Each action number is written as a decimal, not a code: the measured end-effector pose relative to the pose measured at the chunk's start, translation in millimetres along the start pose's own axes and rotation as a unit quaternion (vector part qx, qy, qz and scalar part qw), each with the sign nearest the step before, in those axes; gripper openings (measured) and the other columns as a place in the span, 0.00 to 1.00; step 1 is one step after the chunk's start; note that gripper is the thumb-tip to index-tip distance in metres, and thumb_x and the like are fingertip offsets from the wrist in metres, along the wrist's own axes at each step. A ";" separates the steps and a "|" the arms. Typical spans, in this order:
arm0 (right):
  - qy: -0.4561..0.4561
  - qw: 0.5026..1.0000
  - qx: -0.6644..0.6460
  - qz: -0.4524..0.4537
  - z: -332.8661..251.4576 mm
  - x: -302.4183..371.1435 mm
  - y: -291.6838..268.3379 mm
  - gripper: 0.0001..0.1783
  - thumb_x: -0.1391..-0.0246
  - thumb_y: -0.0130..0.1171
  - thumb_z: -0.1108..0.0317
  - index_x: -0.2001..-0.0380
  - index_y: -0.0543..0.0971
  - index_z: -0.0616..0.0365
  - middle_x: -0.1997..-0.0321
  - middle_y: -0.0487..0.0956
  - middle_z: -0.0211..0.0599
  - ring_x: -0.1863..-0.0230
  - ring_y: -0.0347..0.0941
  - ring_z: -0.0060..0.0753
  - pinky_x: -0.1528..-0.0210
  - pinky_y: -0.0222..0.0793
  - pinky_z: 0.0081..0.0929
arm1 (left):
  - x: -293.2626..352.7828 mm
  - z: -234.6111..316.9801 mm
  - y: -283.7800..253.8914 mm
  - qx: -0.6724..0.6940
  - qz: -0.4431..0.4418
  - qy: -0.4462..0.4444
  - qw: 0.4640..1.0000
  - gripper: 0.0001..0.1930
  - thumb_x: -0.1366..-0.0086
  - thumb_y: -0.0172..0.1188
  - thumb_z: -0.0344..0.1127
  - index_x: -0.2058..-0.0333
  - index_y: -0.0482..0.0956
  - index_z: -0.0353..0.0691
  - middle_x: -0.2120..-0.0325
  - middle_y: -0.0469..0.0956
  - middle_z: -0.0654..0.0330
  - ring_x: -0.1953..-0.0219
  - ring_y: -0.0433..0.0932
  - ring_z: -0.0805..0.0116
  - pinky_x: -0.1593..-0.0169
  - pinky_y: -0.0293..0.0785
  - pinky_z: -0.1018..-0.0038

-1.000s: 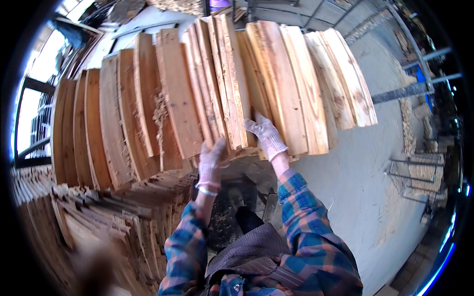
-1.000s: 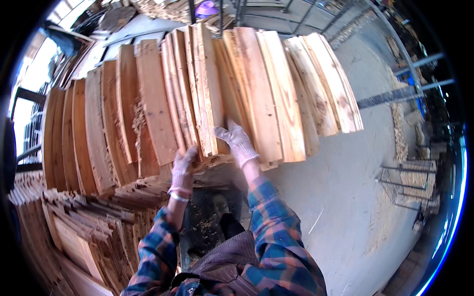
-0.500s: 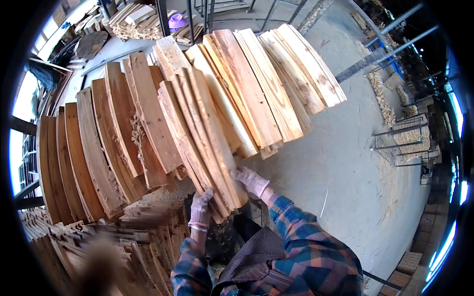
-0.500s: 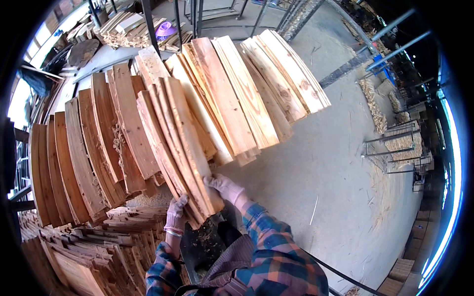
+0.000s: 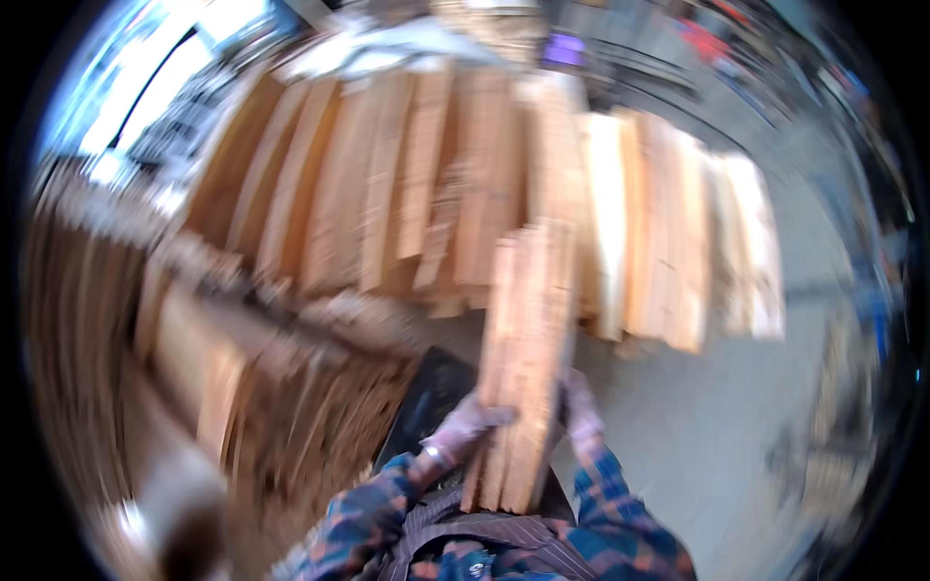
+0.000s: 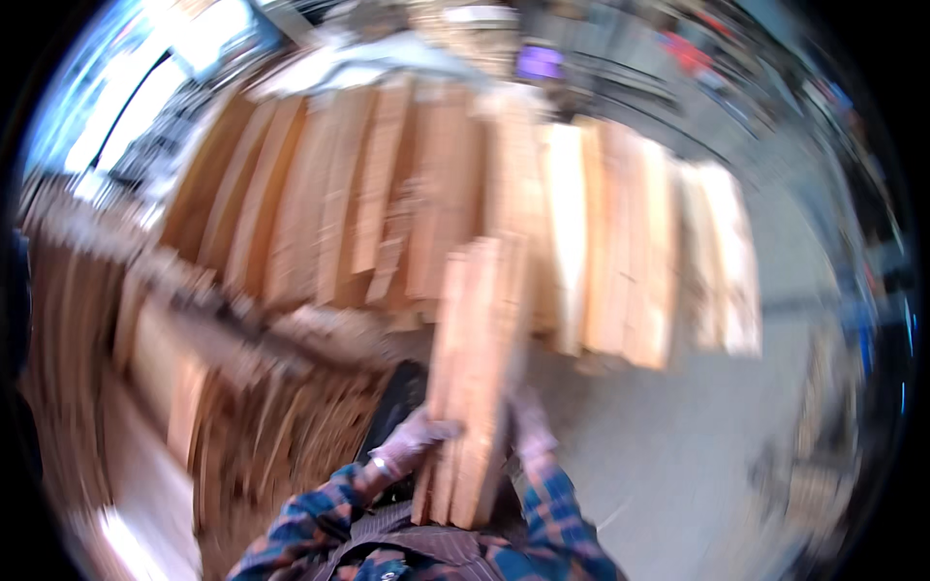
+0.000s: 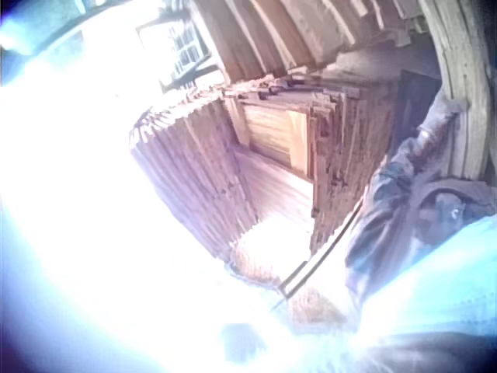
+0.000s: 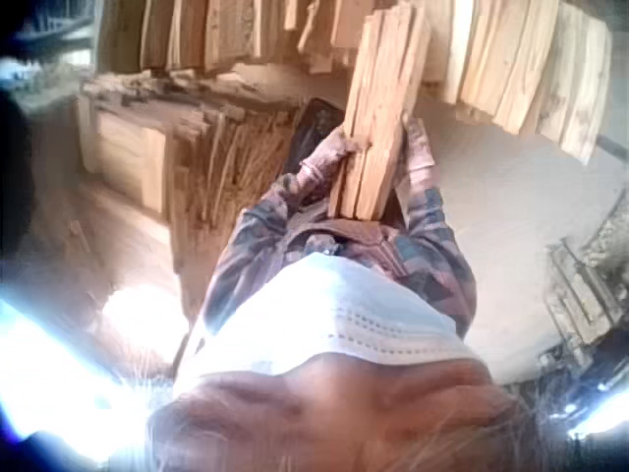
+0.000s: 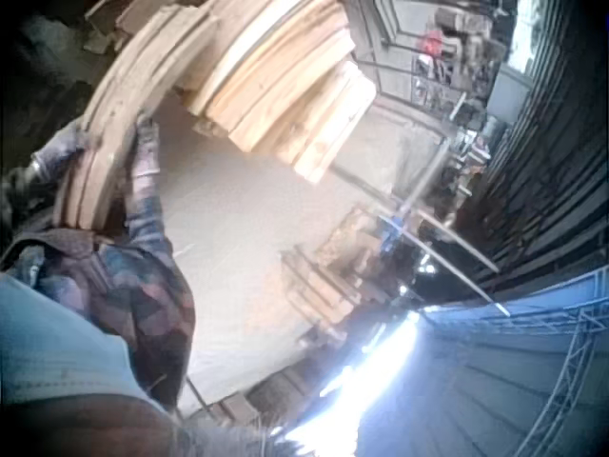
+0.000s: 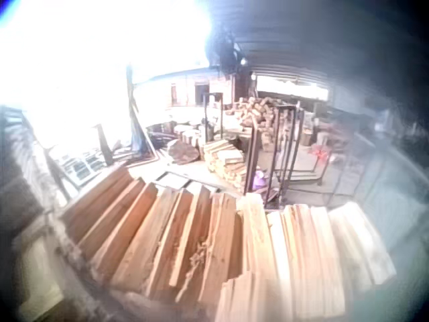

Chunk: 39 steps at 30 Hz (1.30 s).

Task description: The person picks up wooden planks from a pile and stacks them onto a growing stack. The person handles the planks one by one or in small groups, aligning them carefully on the pile.

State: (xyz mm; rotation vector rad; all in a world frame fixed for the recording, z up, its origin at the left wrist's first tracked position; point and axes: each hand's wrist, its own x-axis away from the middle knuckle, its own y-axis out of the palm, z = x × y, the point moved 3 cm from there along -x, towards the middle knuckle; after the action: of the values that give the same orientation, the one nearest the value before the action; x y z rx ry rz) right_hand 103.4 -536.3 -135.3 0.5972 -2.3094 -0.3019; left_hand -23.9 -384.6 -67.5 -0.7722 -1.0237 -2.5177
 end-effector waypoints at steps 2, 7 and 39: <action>-0.001 0.999 -0.041 0.001 -3.1 35.0 33.0 0.32 0.50 0.63 0.41 0.61 0.78 0.65 0.61 0.78 0.35 0.58 0.73 0.29 0.56 0.72 0.32 | 30.0 2.3 -6.7 0.031 -0.013 -0.009 0.999 0.33 0.46 0.70 0.38 0.44 0.68 0.31 0.56 0.78 0.59 0.57 0.77 0.70 0.52 0.75 0.74; -0.122 0.978 0.131 -0.104 -19.9 50.6 75.5 0.45 0.52 0.60 0.33 0.49 0.72 0.67 0.49 0.74 0.40 0.49 0.70 0.33 0.48 0.70 0.35 | 68.6 4.6 -27.2 -0.009 -0.015 0.176 0.984 0.50 0.53 0.76 0.38 0.35 0.56 0.34 0.42 0.68 0.56 0.40 0.64 0.69 0.35 0.57 0.72; -0.154 0.794 0.384 -0.445 11.6 3.0 634.0 0.16 0.48 0.59 0.65 0.59 0.81 0.65 0.67 0.82 0.35 0.69 0.76 0.24 0.65 0.74 0.24 | 459.3 97.9 -361.8 0.071 0.576 0.430 0.692 0.09 0.38 0.53 0.26 0.62 0.78 0.28 0.70 0.82 0.58 0.74 0.80 0.71 0.69 0.78 0.75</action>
State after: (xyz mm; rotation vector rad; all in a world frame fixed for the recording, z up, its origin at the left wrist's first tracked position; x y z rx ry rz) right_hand -116.4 11.2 97.1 2.1988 -2.2176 0.1702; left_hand -528.2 -102.0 63.8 -0.0075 -0.1884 -1.3111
